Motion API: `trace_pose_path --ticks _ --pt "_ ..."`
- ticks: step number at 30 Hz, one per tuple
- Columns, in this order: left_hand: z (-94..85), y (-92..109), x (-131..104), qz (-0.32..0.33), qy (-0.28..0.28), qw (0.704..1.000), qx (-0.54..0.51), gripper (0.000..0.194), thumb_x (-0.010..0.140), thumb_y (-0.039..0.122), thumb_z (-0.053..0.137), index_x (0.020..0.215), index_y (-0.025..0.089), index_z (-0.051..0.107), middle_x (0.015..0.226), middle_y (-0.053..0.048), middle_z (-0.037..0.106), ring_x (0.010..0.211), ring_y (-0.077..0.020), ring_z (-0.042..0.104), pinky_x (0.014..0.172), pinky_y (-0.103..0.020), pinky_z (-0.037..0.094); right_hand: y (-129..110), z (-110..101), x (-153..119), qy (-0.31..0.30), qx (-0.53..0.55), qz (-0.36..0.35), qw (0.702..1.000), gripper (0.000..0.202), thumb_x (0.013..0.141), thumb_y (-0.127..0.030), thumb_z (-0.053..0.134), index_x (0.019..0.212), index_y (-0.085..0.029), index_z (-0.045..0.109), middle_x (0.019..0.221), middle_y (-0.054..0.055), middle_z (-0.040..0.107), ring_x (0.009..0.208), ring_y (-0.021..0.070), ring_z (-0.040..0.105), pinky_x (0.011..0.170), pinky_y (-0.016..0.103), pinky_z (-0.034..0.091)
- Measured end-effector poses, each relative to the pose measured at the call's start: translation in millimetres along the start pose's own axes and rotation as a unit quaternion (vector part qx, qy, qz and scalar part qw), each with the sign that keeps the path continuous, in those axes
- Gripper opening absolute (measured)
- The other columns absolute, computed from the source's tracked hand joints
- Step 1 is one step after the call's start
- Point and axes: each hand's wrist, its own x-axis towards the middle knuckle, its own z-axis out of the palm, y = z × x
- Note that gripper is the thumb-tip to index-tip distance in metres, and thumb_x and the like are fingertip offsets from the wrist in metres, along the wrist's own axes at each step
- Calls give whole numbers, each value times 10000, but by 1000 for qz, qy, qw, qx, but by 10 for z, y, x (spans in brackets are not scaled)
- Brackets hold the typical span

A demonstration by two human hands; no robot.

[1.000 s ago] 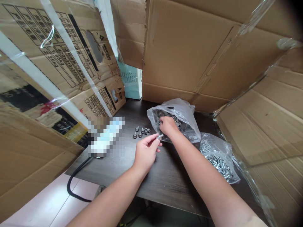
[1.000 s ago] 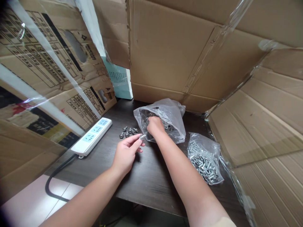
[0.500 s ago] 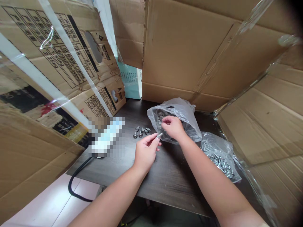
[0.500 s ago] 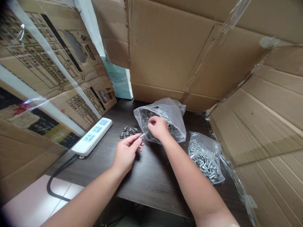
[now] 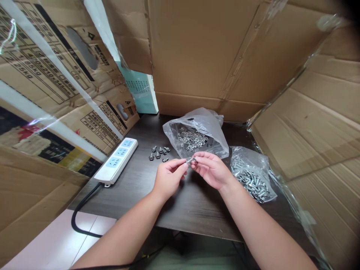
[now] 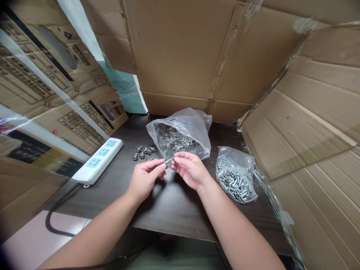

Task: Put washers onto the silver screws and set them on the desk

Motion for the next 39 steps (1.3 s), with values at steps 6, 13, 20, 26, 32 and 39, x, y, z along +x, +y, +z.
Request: trace_pose_path --ticks 6,13,20,26,32,39 --pt "20 36 -10 -24 -9 1000 14 268 660 304 786 845 111 783 615 -33 675 519 -77 557 521 -196 490 89 22 -4 -6 18 -31 999 257 636 -222 867 814 -150 696 771 17 702 719 111 656 751 255 549" --pt "17 50 6 -45 -20 998 41 221 672 305 757 770 108 763 544 -8 624 483 -80 555 518 -204 478 131 -70 17 -7 -136 -126 983 236 699 -297 819 865 -167 712 832 21 689 782 134 650 836 329 532" --pt "4 60 12 -49 -22 996 69 233 658 322 768 738 105 740 536 -6 618 477 -82 558 509 -198 465 31 -163 -15 -54 -364 -229 901 151 825 -270 683 918 -173 752 1010 62 646 933 158 625 842 310 504" --pt "8 43 35 -13 -45 995 85 264 664 311 777 833 109 762 585 -18 643 523 -85 573 551 -205 480 -6 -182 -43 -52 -388 -235 889 184 864 -307 649 964 -187 746 984 62 669 828 150 639 777 308 531" --pt "153 234 163 113 -108 972 177 234 754 330 716 864 133 777 715 -53 665 572 -93 582 573 -225 486 -95 -200 -97 17 -405 -320 856 209 905 -346 609 983 -202 738 884 53 675 755 150 627 724 300 532" --pt "384 262 402 259 -160 914 267 220 834 290 630 941 166 778 873 -93 706 745 -126 629 659 -230 504 -253 -252 -136 94 -328 -284 896 348 907 -495 595 868 -162 687 596 -7 560 493 95 514 480 224 459"
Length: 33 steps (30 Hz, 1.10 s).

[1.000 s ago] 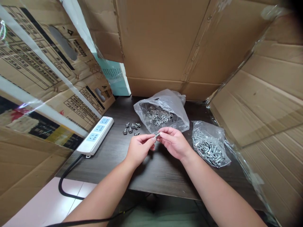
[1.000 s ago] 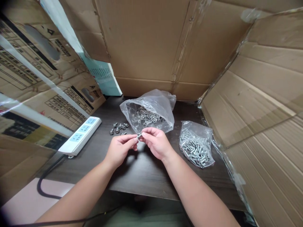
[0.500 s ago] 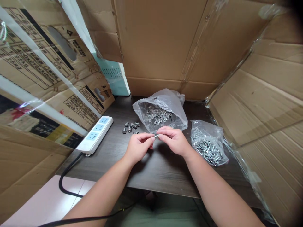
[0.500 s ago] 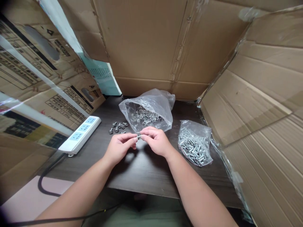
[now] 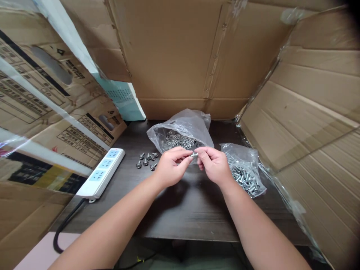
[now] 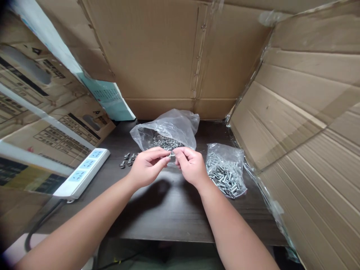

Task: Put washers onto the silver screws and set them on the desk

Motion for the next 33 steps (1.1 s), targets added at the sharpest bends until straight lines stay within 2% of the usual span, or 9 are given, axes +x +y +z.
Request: trace_pose_path --ticks 3,6,16,20,22,25,27,30,33 --pt "45 -132 -22 -2 -1 1000 -21 232 847 285 617 964 156 770 863 -92 698 738 -121 628 653 -229 508 12 11 16 -14 43 67 997 393 876 -534 620 821 -147 659 580 -16 551 437 82 501 407 203 436" --pt "25 -211 -72 -8 -2 1000 -22 227 845 266 619 972 156 771 859 -92 701 738 -121 630 648 -227 503 25 49 4 -42 61 114 991 404 869 -544 627 843 -142 664 618 -9 575 444 83 538 407 200 468" --pt "-64 -195 -122 -21 6 999 -37 218 840 240 624 974 157 774 855 -92 712 718 -115 634 630 -219 509 3 89 -90 -98 168 150 969 379 835 -462 703 1073 -168 676 738 8 619 592 120 624 579 322 619" --pt "-68 -225 -138 -3 9 1000 -24 217 848 231 615 981 152 768 872 -93 715 732 -113 642 628 -211 513 3 89 -95 -94 95 131 982 347 873 -463 658 1057 -168 673 705 -1 614 535 116 626 522 271 574" --pt "-67 -233 -144 13 16 1000 -15 211 849 223 614 978 153 765 884 -94 717 741 -110 648 637 -206 520 9 90 -91 -91 37 112 989 332 906 -485 607 913 -160 676 675 1 611 499 111 621 492 239 527" --pt "-67 -224 -148 37 23 999 -1 192 841 207 622 957 151 765 879 -93 718 735 -105 651 650 -203 528 30 86 -90 -83 -47 78 992 437 930 -526 549 717 -154 630 638 15 607 481 109 609 480 229 486" --pt "-68 -207 -149 46 32 998 2 184 836 197 629 951 150 765 867 -91 715 717 -100 646 638 -199 527 49 81 -97 -59 -65 53 995 387 905 -530 590 804 -163 663 658 20 620 501 116 603 491 241 493" --pt "-72 -185 -151 61 42 997 -10 191 836 176 631 972 138 759 866 -94 705 718 -102 649 625 -196 531 67 76 -120 -36 -27 9 999 373 825 -448 726 1098 -203 662 819 40 663 645 149 645 577 281 556" --pt "-76 -178 -153 87 43 995 -17 199 836 146 629 992 140 752 860 -89 696 724 -99 650 623 -190 535 53 78 -139 -38 -16 -56 998 309 839 -312 728 1131 -230 673 953 60 669 748 163 677 655 310 599"
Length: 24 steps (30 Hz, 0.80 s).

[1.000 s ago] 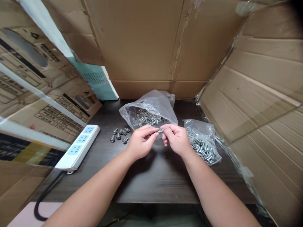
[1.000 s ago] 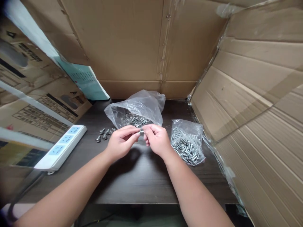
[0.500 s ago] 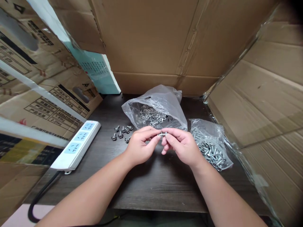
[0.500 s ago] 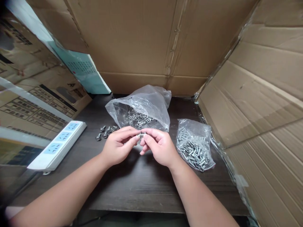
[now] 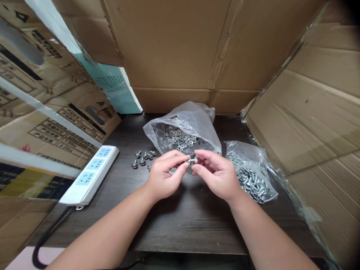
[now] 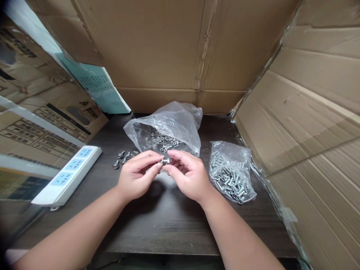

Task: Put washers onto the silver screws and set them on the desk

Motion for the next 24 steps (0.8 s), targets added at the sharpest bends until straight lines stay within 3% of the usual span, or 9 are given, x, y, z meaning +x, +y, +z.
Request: trace_pose_path --ticks 7,10,12,14,16,20,24 --pt "-8 -10 8 104 11 994 29 249 788 46 656 1016 118 726 842 -72 683 712 -75 630 623 -171 525 -73 -10 33 17 -99 -108 989 58 888 -195 662 898 -150 696 760 30 650 543 93 614 515 229 525" --pt "-8 -13 7 123 4 992 40 252 778 29 659 1012 102 718 842 -76 679 721 -76 626 642 -179 528 -63 -27 41 31 -149 -137 979 101 862 -212 702 790 -153 661 651 10 602 558 97 560 530 233 488" --pt "-7 -15 6 124 1 991 41 237 776 26 661 998 86 717 835 -80 678 719 -77 624 641 -180 525 -48 -33 33 45 -129 -142 980 123 812 -215 758 877 -162 669 716 18 618 624 113 580 570 240 514" --pt "-5 -19 5 116 -1 992 40 225 776 28 662 989 74 718 831 -86 679 719 -80 623 639 -184 525 -40 -34 13 40 -83 -137 986 281 786 -214 782 1039 -176 666 855 44 646 720 135 624 623 253 553" --pt "-6 -25 5 105 -1 994 32 228 777 28 663 994 70 720 834 -89 681 723 -83 626 634 -186 526 -42 -31 -15 24 -46 -128 990 296 854 -206 708 1144 -187 652 948 64 645 767 142 646 663 273 568" --pt "-12 -37 3 82 15 996 11 242 779 27 665 1004 93 724 845 -77 682 708 -73 625 599 -166 518 -38 -21 -58 10 18 -109 994 268 982 -163 485 1156 -204 685 935 68 637 744 140 641 695 329 554" --pt "-16 -53 -3 55 32 998 -9 242 789 41 663 1006 127 730 866 -68 682 714 -69 633 596 -160 526 -12 -8 -66 19 76 -90 993 273 991 -164 468 1094 -210 717 902 68 631 723 148 625 661 341 532"
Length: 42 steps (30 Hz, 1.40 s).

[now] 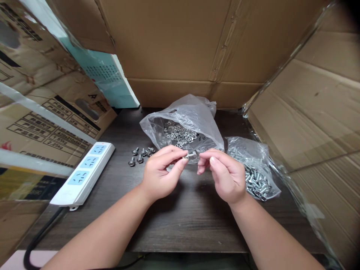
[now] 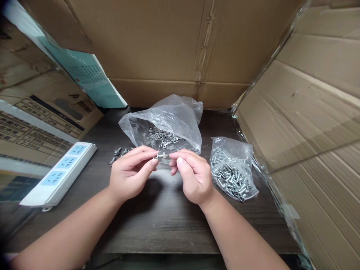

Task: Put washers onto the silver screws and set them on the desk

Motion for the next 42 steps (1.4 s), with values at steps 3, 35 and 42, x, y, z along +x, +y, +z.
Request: trace_pose_path --ticks 3,35,42 --pt "-2 -13 -3 -10 0 1000 -7 237 797 52 661 1008 134 732 874 -70 680 720 -72 636 590 -160 525 1 7 -2 -5 12 10 1000 263 994 -175 469 1070 -199 719 877 68 625 715 151 616 662 346 525" --pt "-4 -16 18 -9 1 1000 13 194 810 108 668 984 150 743 856 -67 682 681 -64 623 561 -145 511 -75 22 1 -12 23 37 999 289 1012 -235 407 864 -148 639 799 62 602 650 143 580 608 310 489" --pt "0 -14 18 -6 3 1000 11 201 794 80 674 973 141 741 858 -60 676 682 -64 629 561 -145 516 -86 21 11 -22 7 25 999 322 1013 -224 390 779 -141 595 750 61 590 631 137 562 612 310 466"
